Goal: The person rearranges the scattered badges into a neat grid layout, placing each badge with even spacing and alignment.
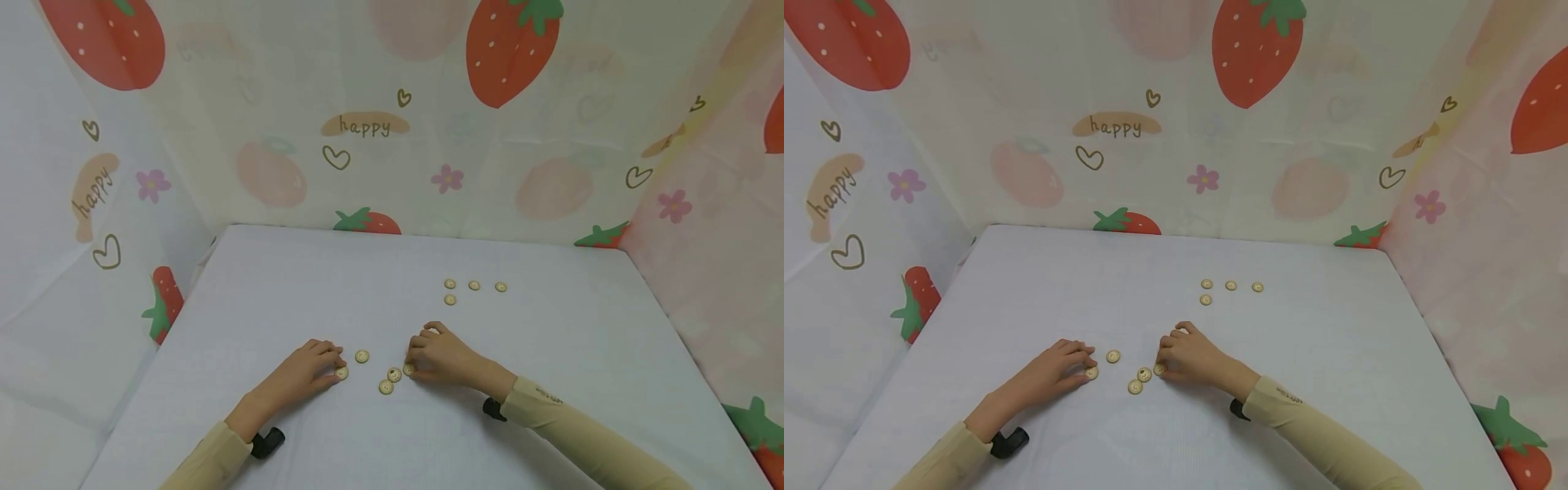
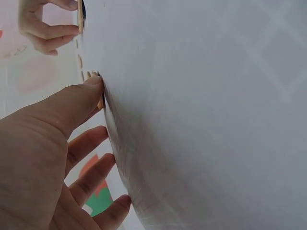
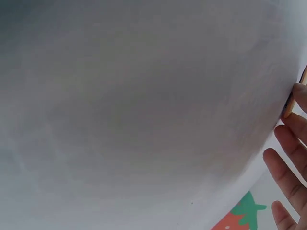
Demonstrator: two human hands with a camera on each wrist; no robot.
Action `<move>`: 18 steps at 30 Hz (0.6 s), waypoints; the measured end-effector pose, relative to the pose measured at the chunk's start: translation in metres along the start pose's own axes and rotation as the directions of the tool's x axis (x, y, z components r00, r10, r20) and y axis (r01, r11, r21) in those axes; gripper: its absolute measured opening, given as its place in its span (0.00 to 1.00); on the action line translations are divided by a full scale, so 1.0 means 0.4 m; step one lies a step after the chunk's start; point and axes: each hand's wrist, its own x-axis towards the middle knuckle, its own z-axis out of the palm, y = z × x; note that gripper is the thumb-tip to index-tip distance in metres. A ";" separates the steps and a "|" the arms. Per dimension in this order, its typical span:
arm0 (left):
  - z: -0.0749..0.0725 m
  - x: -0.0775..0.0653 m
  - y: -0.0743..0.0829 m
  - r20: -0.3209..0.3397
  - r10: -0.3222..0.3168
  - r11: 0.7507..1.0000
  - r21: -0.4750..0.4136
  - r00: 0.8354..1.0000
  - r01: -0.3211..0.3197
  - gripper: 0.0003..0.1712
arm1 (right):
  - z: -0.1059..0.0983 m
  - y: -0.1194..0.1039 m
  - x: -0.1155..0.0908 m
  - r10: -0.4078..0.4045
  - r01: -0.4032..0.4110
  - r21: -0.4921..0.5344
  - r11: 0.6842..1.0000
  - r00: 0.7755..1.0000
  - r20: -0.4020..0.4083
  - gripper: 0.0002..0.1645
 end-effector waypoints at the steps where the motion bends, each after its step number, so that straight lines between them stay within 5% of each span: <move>1: 0.000 0.000 0.000 -0.002 0.001 1.000 -0.001 1.000 -0.001 0.12 | 0.001 0.000 -0.001 -0.003 0.003 -0.003 1.000 1.000 -0.004 0.10; 18: 0.002 0.004 0.002 0.003 -0.004 1.000 0.005 1.000 0.004 0.12 | -0.016 0.017 -0.018 0.054 -0.054 0.024 0.998 0.998 0.018 0.10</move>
